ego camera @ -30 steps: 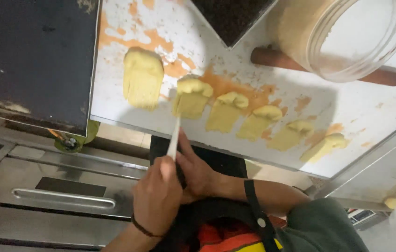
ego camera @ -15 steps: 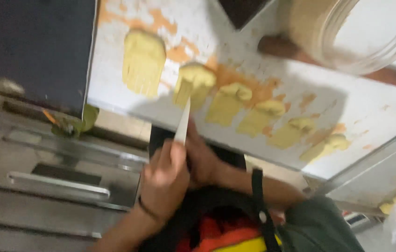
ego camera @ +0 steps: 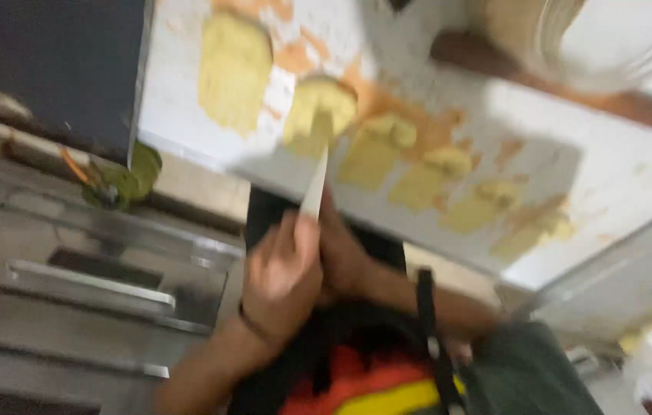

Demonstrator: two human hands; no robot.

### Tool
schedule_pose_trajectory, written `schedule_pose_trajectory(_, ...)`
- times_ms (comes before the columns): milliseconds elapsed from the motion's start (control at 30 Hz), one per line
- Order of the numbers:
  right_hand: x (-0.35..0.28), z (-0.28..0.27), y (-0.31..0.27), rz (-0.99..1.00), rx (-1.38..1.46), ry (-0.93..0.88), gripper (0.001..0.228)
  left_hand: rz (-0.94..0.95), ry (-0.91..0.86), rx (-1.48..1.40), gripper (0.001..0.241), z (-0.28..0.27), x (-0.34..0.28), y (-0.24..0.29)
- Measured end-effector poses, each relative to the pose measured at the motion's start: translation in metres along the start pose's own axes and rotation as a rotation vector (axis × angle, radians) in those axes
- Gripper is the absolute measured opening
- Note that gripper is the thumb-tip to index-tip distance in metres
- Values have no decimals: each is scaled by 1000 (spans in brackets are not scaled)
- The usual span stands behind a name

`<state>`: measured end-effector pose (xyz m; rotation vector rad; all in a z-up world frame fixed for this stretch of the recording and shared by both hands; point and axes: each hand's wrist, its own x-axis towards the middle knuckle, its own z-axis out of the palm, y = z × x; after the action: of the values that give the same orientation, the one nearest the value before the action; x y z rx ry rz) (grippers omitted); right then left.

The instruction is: Rolling out dough with a rolling pin, cutting it into strips using a bench scraper, and rolling the strips into pastry shapes.

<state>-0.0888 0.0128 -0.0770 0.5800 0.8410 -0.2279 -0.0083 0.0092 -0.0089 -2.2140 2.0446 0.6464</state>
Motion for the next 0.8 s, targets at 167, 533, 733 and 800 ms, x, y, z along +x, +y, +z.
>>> schedule_pose_trajectory(167, -27, -26, 2, -398, -902, -23, 48, -12, -87, -152, 4, 3, -25, 6)
schedule_pose_trajectory(533, -29, -36, -25, -1311, -1774, -370, 50, 45, 51, -102, 22, 1, 5, 29)
schedule_pose_trajectory(733, -35, -60, -19, -1254, -1863, -408, 36, 91, 7, -55, 8, 0, 2, 36)
schedule_pose_trajectory(800, -34, -54, -35, -1150, -1787, -233, 58, 81, 52, -34, 18, 5, 14, 40)
